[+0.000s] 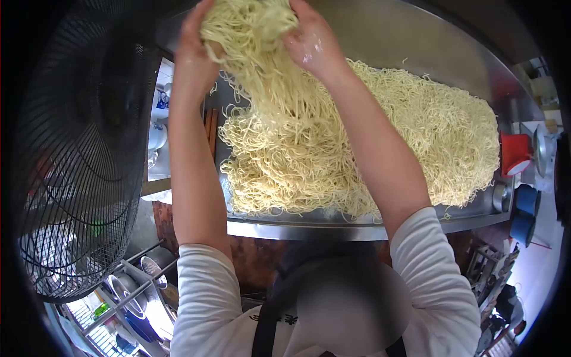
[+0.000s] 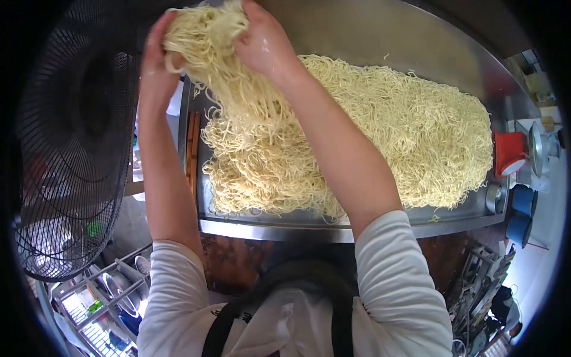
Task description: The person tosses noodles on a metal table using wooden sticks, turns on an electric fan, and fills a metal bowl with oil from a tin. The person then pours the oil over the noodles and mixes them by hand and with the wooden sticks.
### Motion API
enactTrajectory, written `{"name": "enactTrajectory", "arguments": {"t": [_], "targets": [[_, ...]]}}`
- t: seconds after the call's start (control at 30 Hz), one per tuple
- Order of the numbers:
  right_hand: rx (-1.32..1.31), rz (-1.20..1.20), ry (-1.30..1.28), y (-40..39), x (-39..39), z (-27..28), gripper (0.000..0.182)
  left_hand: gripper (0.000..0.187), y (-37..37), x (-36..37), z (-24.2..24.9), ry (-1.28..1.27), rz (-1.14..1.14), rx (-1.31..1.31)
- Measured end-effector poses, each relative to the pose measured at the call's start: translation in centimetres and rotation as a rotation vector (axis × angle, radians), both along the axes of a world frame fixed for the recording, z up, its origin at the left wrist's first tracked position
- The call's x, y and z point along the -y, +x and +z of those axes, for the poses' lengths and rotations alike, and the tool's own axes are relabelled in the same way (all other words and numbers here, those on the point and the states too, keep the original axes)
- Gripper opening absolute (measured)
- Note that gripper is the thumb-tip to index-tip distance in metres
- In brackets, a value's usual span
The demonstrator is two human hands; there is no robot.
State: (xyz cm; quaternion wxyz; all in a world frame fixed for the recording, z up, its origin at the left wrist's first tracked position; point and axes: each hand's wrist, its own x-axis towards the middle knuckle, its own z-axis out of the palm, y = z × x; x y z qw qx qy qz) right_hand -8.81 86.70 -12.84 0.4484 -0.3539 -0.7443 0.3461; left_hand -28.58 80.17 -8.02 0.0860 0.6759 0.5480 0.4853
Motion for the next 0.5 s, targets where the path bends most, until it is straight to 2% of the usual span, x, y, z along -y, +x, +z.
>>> {"name": "enactTrajectory", "arguments": {"t": [0.03, 0.13, 0.2, 0.27, 0.33, 0.4, 0.43, 0.47, 0.5], "targets": [[-0.023, 0.034, 0.131, -0.6, -0.9, 1.1, 0.074, 0.064, -1.7, -1.2, -2.7, 0.002, 0.028, -0.126], [0.443, -0.123, -0.169, 1.7, 2.0, -0.2, 0.066, 0.069, -3.9, -0.2, -11.0, -0.417, 0.043, -0.033], [0.626, -0.137, -0.063, 4.0, 3.7, -8.1, 0.071, 0.071, -3.6, 2.1, -15.6, -0.664, 0.112, -0.028], [0.879, -0.068, -0.295, 4.5, 6.6, -11.2, 0.070, 0.071, -1.2, 4.1, -24.1, -0.808, 0.122, -0.126], [1.176, -0.017, -0.349, 3.0, 8.6, -12.1, 0.060, 0.071, 2.4, 5.5, -28.0, -0.961, -0.001, -0.219], [1.201, -0.019, -0.188, 2.4, 8.8, -16.3, 0.051, 0.075, 4.0, 6.0, -23.6, -1.097, -0.091, 0.074], [1.215, -0.017, -0.110, 2.3, 8.9, -16.7, 0.046, 0.077, 3.3, 6.2, -21.9, -1.131, -0.104, 0.406], [1.160, 0.065, -0.186, 2.1, 7.6, -17.0, 0.042, 0.075, 1.1, 5.8, -22.8, -1.030, -0.084, 0.425], [1.100, 0.139, -0.257, 1.5, 5.4, -15.5, 0.037, 0.074, 1.3, 6.0, -16.5, -0.966, 0.152, 0.251]]}}
